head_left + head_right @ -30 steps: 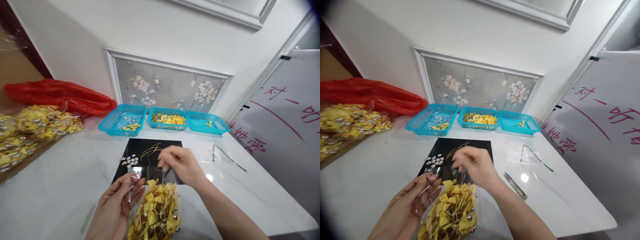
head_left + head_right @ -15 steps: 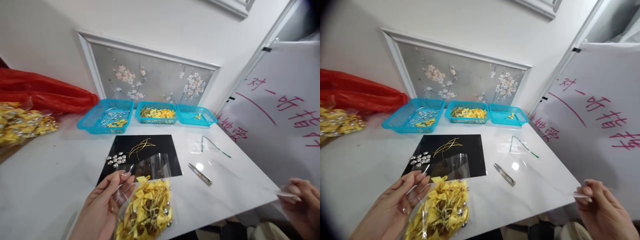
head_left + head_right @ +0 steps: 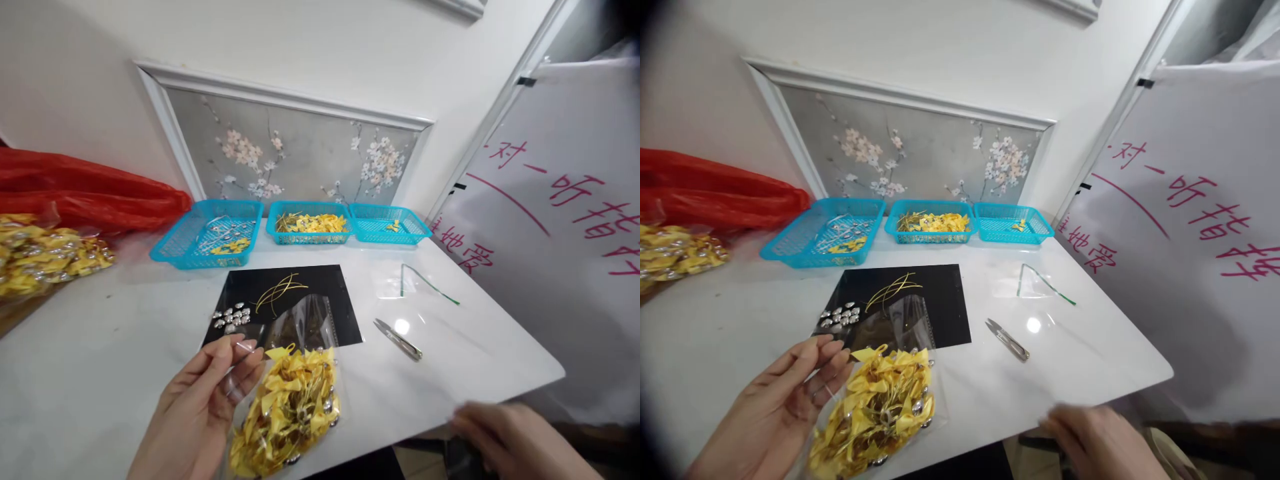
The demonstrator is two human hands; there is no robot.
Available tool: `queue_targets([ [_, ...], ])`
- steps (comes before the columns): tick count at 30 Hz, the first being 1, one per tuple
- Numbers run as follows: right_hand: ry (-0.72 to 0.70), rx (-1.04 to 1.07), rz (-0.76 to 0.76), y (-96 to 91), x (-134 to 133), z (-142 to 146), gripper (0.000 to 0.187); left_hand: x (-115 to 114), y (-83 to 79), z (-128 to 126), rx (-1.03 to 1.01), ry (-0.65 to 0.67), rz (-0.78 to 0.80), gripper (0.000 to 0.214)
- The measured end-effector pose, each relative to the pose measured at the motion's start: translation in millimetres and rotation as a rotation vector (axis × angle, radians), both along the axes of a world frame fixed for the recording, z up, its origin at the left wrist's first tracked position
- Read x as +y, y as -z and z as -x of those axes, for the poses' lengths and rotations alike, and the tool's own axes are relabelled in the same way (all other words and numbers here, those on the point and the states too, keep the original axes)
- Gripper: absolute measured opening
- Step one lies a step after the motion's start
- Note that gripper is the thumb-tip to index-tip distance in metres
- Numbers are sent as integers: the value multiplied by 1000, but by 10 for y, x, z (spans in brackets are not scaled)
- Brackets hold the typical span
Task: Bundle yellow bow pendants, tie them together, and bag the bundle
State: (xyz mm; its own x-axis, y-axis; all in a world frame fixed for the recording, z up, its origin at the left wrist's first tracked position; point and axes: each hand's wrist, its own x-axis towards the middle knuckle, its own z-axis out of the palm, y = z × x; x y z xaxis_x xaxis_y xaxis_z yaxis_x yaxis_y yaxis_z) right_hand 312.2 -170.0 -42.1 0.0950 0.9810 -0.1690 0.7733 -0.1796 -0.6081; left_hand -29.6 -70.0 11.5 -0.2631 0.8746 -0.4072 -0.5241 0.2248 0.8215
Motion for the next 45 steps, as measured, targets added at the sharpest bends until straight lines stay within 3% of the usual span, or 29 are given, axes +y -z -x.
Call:
queue_targets([
  [2,-21,84,-208,-405,341,294,18,-30,-29,-27,26,32,-52,5],
  [4,-51,215,-330,-622,628,639,21,-53,-61,-62,52,47,-99,22],
  [6,-189,310,-341,-661,817,939,16,-72,-94,-99,60,38,-111,32],
  [9,-315,354,-380,-588,897,1191,13,-122,-136,-113,56,5,-121,36],
  [11,-332,406,-449,-582,838,1234,21,-190,-153,-77,67,-39,-173,33],
  [16,-398,500,-649,-735,633,1191,19,-387,-172,74,226,-189,-391,18],
  [18,-384,442,-673,-723,635,1189,19,-404,-162,105,245,-152,-375,18],
  [24,-337,290,-518,-511,787,1079,19,-307,-68,74,199,-71,-407,22],
  [26,-318,189,-453,-571,781,980,11,-283,-47,38,176,-40,-410,21],
  [29,-323,39,-567,-848,695,915,28,-272,-31,-14,179,-29,-395,20],
  [32,-535,-44,-670,-1187,622,1077,22,-291,-17,-44,233,-5,-380,23],
  [35,-753,-195,-482,-1385,654,1359,21,-329,-3,-66,260,18,-382,22],
  [39,-895,-370,-299,-1394,770,1598,28,-381,-25,-129,225,-13,-369,23],
  [45,-1182,-233,-189,-1319,968,1767,29,-399,18,-182,226,86,-408,21],
])
